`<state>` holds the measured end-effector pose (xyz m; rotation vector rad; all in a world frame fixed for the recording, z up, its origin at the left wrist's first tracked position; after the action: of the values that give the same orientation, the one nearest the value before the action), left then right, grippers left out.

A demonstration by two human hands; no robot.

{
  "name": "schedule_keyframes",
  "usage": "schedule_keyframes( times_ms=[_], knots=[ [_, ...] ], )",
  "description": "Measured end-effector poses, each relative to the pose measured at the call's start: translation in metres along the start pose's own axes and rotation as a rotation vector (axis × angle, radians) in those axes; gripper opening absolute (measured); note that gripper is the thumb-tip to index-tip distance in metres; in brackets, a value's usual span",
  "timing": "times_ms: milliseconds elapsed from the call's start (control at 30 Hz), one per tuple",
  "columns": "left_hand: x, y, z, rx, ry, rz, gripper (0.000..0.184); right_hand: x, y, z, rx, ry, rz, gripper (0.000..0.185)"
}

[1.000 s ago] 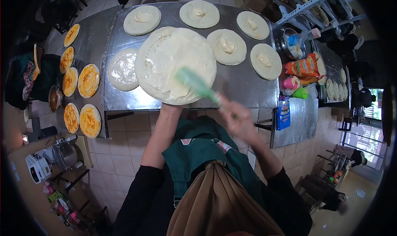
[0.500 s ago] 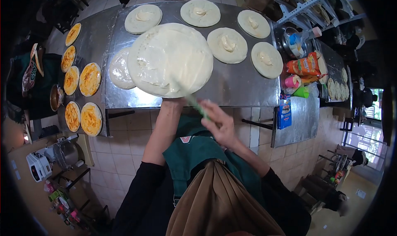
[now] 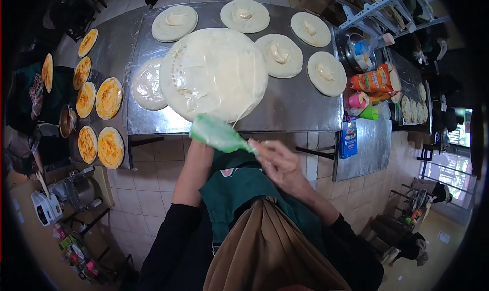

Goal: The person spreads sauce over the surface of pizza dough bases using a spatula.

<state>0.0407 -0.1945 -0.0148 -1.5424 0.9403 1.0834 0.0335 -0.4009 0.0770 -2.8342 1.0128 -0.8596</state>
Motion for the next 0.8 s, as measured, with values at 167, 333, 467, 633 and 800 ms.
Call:
schedule_keyframes(
  times_ms=[167, 333, 467, 633, 800],
  knots=[
    [0.001, -0.002, 0.000, -0.006, -0.030, 0.012, 0.066, 0.016, -0.022, 0.014, -0.087, 0.082, 0.126, 0.043],
    [0.002, -0.002, -0.001, -0.021, -0.055, 0.019, 0.066, 0.016, -0.016, 0.013, -0.056, -0.055, 0.117, 0.029],
    [0.003, -0.004, 0.001, -0.030, -0.079, 0.017, 0.066, 0.030, -0.018, 0.059, -0.168, -0.096, 0.209, 0.029],
    [0.001, -0.006, -0.002, -0.064, -0.100, -0.007, 0.066, -0.024, -0.006, 0.040, -0.030, -0.319, 0.108, 0.038],
    [-0.010, -0.003, -0.008, -0.084, -0.045, -0.002, 0.070, 0.007, -0.057, 0.052, -0.305, -0.946, 0.218, 0.045]
  ],
)
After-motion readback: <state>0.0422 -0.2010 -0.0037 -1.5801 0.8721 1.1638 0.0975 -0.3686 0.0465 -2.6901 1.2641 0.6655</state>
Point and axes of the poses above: each hand's wrist, its own y-axis away from the middle knuckle, its own x-axis out of the back of the hand, z = x × y, the point moved 4 cm from there along -y, towards the middle knuckle, and after that the axes turned 4 degrees about x, right-handed, at the moved point
